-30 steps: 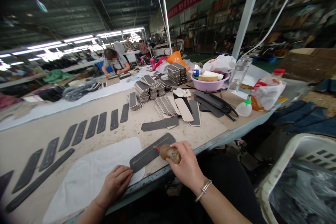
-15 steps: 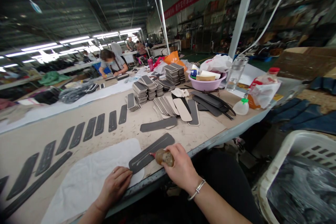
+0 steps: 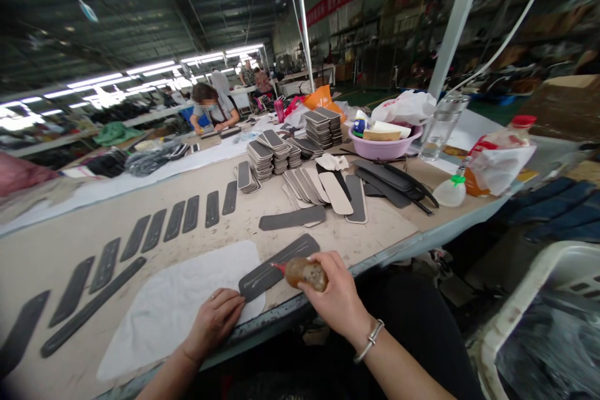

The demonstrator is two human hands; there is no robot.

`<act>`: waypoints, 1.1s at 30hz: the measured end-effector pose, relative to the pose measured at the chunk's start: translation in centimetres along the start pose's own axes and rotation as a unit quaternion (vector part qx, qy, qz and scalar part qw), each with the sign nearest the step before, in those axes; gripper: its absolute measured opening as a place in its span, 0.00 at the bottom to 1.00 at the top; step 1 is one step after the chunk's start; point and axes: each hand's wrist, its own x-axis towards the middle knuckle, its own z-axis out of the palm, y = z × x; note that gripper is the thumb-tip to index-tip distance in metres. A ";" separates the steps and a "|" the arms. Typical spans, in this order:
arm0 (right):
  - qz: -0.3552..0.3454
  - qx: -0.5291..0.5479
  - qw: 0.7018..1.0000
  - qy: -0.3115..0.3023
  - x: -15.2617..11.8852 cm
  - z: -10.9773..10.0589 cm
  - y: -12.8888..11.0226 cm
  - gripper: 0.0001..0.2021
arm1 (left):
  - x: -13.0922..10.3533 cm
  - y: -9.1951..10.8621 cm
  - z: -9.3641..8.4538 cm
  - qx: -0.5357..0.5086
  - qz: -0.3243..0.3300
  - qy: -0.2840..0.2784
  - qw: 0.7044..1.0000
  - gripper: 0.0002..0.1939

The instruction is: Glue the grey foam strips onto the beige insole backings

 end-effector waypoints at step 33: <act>0.044 -0.089 0.993 0.061 1.5 -3.8 2.6 0.18 | 0.2 -0.2 0.0 0.007 0.015 0.018 1.000 0.08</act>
